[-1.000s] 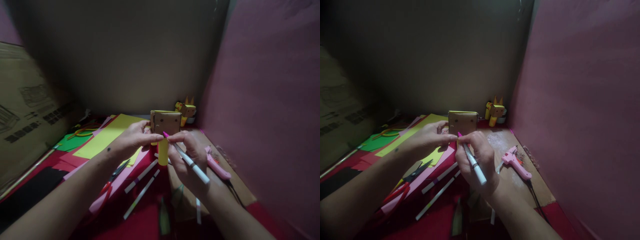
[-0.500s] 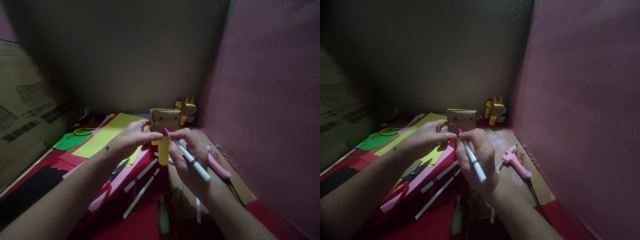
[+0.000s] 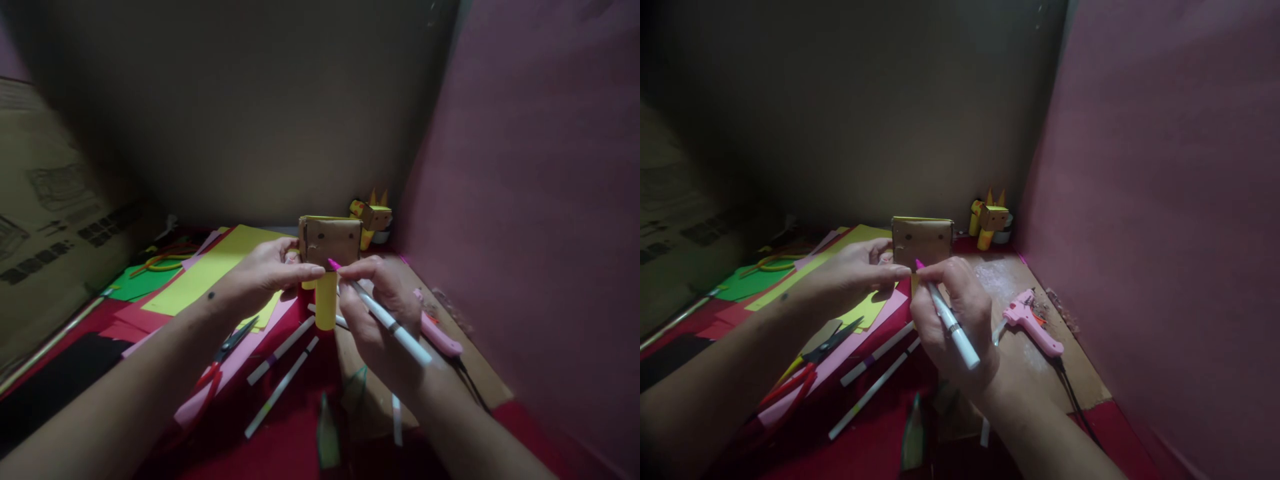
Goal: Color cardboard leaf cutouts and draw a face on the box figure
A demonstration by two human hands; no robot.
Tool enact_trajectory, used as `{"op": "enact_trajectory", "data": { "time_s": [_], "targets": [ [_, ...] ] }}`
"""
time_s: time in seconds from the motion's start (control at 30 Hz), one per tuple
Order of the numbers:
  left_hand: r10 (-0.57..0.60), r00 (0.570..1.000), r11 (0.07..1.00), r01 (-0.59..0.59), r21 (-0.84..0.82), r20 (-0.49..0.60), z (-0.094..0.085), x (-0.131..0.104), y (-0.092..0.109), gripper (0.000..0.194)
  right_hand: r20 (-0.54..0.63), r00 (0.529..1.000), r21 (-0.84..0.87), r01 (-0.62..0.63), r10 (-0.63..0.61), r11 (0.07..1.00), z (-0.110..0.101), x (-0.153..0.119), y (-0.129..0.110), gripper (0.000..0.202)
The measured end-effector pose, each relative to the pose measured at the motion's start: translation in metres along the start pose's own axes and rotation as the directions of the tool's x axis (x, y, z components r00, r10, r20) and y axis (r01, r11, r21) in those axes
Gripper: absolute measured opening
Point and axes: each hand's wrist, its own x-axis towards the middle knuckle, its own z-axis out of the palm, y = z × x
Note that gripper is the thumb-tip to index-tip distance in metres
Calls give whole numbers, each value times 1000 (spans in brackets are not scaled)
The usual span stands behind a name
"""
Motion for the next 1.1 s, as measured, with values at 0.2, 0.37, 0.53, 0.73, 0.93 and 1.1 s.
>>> {"op": "enact_trajectory", "data": {
  "time_s": [0.2,0.37,0.53,0.73,0.93,1.1],
  "targets": [
    [20,998,997,-15,-81,59,-3,1,0,28,-77,994,115,-74,83,991,-2,0,-7,11],
    [3,996,992,8,-125,90,-6,-1,0,29,-64,994,129,-85,94,988,-2,0,-5,10],
    [14,996,992,-2,-128,93,-6,-1,0,28,-41,997,76,-55,58,996,-4,1,-6,11],
    [20,997,994,-12,-105,68,-6,-1,2,28,-58,998,51,-23,26,998,-1,3,-6,10],
    [29,998,995,-23,-97,60,-4,-3,6,26,-67,997,15,-44,45,999,1,3,-5,8],
    [52,995,994,-43,-102,84,-5,-2,6,23,-49,998,32,-44,45,999,1,1,-1,8]
  ]
}}
